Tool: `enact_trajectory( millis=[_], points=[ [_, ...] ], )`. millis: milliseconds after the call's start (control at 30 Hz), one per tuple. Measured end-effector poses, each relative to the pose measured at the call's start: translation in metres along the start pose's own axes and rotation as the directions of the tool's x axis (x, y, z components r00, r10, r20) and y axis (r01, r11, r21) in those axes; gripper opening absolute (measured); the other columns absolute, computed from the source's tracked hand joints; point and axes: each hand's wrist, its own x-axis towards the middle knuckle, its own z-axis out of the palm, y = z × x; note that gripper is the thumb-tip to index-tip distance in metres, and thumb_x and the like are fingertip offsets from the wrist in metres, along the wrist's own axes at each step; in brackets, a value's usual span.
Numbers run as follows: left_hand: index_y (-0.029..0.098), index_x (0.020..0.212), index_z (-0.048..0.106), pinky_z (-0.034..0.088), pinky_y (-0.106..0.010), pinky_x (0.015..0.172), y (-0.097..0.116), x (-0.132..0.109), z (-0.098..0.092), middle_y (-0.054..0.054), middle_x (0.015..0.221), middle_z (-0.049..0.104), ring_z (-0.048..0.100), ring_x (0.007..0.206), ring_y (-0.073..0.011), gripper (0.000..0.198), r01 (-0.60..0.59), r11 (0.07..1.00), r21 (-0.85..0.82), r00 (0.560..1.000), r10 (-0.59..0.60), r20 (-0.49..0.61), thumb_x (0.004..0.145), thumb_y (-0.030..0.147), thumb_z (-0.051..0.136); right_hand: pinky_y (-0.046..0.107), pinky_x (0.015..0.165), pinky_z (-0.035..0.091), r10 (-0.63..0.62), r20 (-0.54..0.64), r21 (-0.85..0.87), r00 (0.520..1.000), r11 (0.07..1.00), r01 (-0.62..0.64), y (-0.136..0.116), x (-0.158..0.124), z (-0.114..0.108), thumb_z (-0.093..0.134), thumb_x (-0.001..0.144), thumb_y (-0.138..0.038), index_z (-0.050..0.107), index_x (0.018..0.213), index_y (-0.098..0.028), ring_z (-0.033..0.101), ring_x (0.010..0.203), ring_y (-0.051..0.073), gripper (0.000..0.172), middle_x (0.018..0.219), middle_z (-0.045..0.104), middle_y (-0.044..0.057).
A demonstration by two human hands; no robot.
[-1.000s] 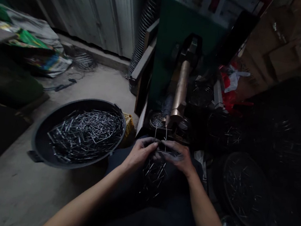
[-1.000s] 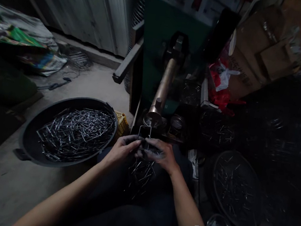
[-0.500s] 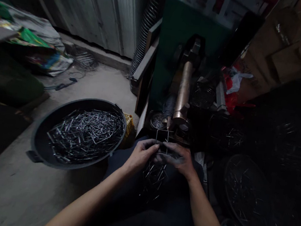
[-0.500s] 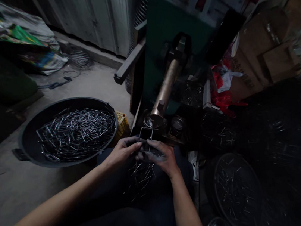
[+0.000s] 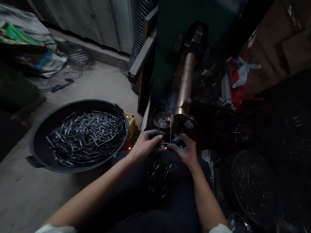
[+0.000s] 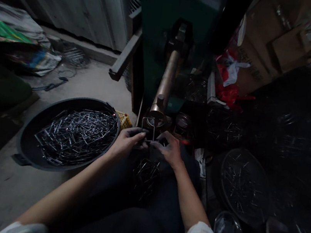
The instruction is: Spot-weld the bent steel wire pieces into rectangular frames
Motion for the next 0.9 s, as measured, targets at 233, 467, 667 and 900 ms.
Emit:
enact_trajectory(
  millis=[233,467,667,900],
  points=[
    [0.01,0.092,0.068,0.054,-0.019,0.051,0.018,0.034,0.002,-0.005,0.067,0.071,0.068,0.055,-0.0137,0.034,-0.042,0.998,-0.056,0.999,0.042,0.005,0.072,0.035,0.079,0.029,0.076,0.049,0.075,0.042,0.165,0.996,0.983,-0.081,0.002,0.03,-0.006,0.077,0.083,-0.045,0.07,0.085,-0.019,0.064,0.08,0.018,0.027,0.083,0.069,0.001],
    [0.009,0.09,0.069,0.051,-0.018,0.048,0.026,0.047,0.003,-0.007,0.073,0.071,0.065,0.052,-0.011,0.028,-0.04,0.99,-0.134,0.999,0.036,-0.038,0.072,0.029,0.079,0.028,0.074,0.05,0.088,-0.027,0.125,0.996,0.989,-0.084,0.002,0.042,-0.003,0.068,0.087,-0.045,0.07,0.085,-0.019,0.063,0.079,0.018,0.026,0.081,0.069,0.001],
    [0.011,0.085,0.069,0.047,-0.019,0.044,0.021,0.055,-0.002,-0.005,0.07,0.068,0.06,0.049,-0.0101,0.033,-0.064,0.991,-0.119,0.998,0.063,-0.016,0.069,0.037,0.082,0.028,0.071,0.052,0.099,-0.057,0.105,0.993,0.99,-0.093,0.005,0.048,0.001,0.068,0.087,-0.047,0.069,0.082,-0.019,0.064,0.074,0.018,0.029,0.077,0.069,0.002],
    [0.014,0.086,0.068,0.039,-0.019,0.042,0.02,0.047,-0.007,0.001,0.062,0.062,0.049,0.043,-0.0065,0.03,-0.075,0.997,-0.011,0.992,0.073,-0.104,0.071,0.038,0.08,0.034,0.087,0.056,0.179,-0.006,0.181,0.984,0.968,-0.175,0.0,0.012,-0.028,0.074,0.083,-0.042,0.071,0.1,-0.02,0.072,0.095,0.022,0.028,0.102,0.075,0.007]
  ],
)
